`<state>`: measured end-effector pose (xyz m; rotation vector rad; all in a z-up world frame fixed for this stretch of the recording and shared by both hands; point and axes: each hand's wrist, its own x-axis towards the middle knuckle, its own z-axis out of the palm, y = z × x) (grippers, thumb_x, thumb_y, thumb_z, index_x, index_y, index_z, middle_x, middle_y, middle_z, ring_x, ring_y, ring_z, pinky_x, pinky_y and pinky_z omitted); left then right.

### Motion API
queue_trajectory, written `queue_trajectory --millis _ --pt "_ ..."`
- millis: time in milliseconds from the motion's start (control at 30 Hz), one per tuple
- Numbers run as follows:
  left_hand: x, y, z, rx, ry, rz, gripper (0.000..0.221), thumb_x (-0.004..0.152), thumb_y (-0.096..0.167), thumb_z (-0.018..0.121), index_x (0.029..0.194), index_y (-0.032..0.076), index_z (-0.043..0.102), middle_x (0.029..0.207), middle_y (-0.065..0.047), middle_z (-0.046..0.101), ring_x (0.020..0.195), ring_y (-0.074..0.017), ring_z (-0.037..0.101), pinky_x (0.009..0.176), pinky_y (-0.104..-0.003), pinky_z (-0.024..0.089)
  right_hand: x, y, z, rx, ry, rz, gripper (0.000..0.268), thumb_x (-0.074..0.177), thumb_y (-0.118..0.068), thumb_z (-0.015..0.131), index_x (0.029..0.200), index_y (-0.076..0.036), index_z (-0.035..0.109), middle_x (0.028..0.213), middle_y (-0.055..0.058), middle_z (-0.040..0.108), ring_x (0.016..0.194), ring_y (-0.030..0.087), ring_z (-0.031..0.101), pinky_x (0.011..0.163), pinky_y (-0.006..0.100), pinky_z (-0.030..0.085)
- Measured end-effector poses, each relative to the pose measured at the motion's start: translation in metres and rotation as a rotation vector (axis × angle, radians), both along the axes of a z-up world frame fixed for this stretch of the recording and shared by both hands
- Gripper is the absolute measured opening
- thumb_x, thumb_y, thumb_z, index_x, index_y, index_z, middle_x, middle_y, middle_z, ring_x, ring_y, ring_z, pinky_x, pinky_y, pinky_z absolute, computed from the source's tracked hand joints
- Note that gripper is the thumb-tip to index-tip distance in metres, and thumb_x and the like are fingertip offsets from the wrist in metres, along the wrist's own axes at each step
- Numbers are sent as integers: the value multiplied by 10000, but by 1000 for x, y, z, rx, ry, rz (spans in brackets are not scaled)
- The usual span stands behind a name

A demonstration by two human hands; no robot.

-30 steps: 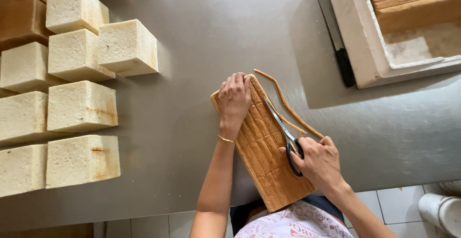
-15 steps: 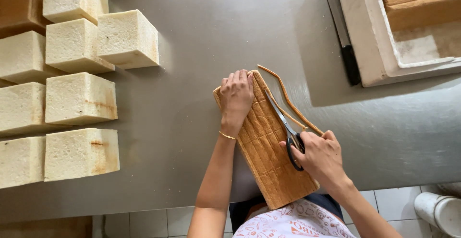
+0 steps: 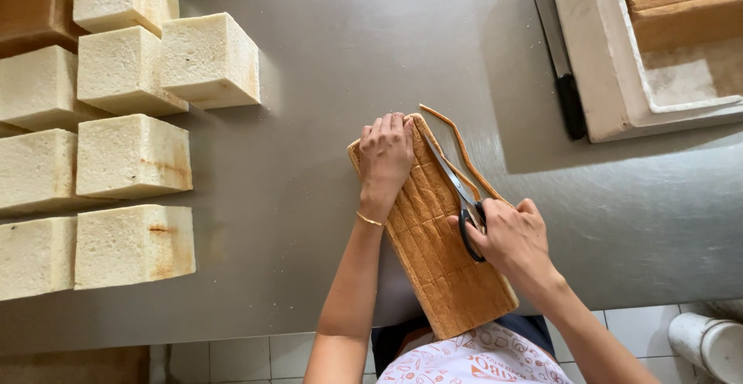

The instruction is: Trim the crusts off of loaves of sliced bread using a pair of scissors.

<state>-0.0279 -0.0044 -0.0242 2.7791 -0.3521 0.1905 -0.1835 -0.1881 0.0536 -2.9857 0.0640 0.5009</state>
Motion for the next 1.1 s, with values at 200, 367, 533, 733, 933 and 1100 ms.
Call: queue_trajectory --millis 200,367,533,733,933,1100 --pt "-3 1 2 13 -80 -6 360 1092 344 345 1090 111 619 877 -50 662 878 -201 698 826 -361 504 4 1 -5 -15 -38 15 477 893 -660 507 874 -190 583 838 80 723 870 270 711 942 360 404" --pt "0 0 4 8 20 -5 416 1110 324 270 1136 97 618 894 -59 669 863 -172 689 837 -344 501 4 0 -8 -19 -58 30 467 898 -651 517 873 -191 595 854 73 732 879 258 713 931 361 418" --pt "-2 0 10 6 40 -4 428 1108 306 264 1155 76 622 893 -71 672 859 -180 689 848 -349 498 16 11 12 65 -9 6 461 901 -578 529 895 -123 602 900 138 747 911 325 723 956 403 406" --pt "-3 1 14 -3 15 -9 393 1102 296 287 1146 93 621 894 -57 669 870 -177 691 849 -347 501 13 2 -14 9 -110 34 452 887 -641 527 874 -194 592 858 72 721 883 273 702 908 372 429" --pt "-5 1 21 11 64 -11 427 1106 302 259 1170 79 617 911 -73 679 876 -178 695 859 -347 501 27 8 -9 42 -64 4 467 866 -618 546 901 -158 612 904 97 734 914 314 686 907 400 435" --pt "-6 1 25 -2 46 -14 420 1102 303 277 1160 78 627 903 -70 679 870 -181 694 852 -354 502 25 4 -22 28 -98 -7 516 877 -696 499 858 -190 600 841 69 717 879 288 691 900 376 437"
